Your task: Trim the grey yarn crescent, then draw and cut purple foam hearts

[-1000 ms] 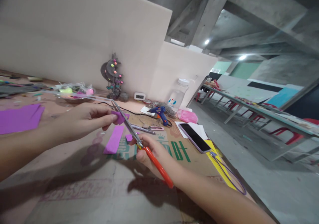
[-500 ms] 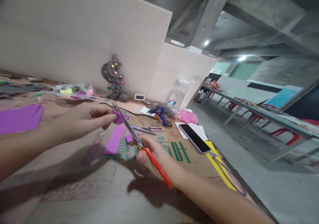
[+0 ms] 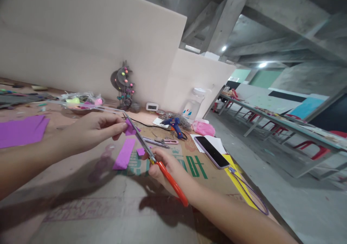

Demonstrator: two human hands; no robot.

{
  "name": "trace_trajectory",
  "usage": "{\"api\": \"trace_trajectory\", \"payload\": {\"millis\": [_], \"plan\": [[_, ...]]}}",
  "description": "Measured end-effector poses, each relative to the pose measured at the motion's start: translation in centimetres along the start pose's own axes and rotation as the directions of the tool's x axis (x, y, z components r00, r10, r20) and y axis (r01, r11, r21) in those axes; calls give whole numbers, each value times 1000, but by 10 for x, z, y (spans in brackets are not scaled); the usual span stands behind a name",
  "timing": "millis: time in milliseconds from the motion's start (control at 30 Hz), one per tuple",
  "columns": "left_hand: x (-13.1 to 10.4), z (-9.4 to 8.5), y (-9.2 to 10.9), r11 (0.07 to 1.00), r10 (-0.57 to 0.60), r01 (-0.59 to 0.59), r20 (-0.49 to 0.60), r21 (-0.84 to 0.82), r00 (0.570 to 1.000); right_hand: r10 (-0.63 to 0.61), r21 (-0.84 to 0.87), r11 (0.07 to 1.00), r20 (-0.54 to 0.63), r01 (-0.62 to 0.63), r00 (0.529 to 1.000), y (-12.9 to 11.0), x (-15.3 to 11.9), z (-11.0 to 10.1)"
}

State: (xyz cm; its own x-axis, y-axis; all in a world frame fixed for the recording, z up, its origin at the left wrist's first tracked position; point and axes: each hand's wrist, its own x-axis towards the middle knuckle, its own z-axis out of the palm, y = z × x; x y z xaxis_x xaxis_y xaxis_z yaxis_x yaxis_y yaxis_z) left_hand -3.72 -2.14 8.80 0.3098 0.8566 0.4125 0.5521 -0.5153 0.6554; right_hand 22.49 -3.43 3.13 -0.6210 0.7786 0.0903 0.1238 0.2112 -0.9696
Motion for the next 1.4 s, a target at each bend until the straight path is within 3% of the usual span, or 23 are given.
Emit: {"api": "trace_trajectory", "payload": {"millis": [233, 400, 600, 767, 1100, 1400], "plan": [[1, 15, 1, 980, -86, 99, 80, -175, 993, -3, 37, 999, 27, 2, 1000, -2, 1, 0], [1, 19, -3, 954, -55, 68, 52, -291, 997, -46, 13, 999, 48, 45, 998, -1, 0, -1], [-3, 17, 13, 933, -36, 89, 155, -349, 987, -121, -68, 989, 149, 132, 981, -4, -3, -1], [-4, 18, 19, 932, -28, 89, 174, -352, 984, -145, -60, 986, 149, 155, 978, -2, -2, -1], [-1, 13, 11, 943, -25, 94, 212, -319, 977, -125, -165, 977, 73, 136, 989, -11, -3, 0], [0, 10, 7, 972, -44, 89, 207, -216, 977, -83, -121, 989, 64, 90, 994, -9, -4, -3]]}}
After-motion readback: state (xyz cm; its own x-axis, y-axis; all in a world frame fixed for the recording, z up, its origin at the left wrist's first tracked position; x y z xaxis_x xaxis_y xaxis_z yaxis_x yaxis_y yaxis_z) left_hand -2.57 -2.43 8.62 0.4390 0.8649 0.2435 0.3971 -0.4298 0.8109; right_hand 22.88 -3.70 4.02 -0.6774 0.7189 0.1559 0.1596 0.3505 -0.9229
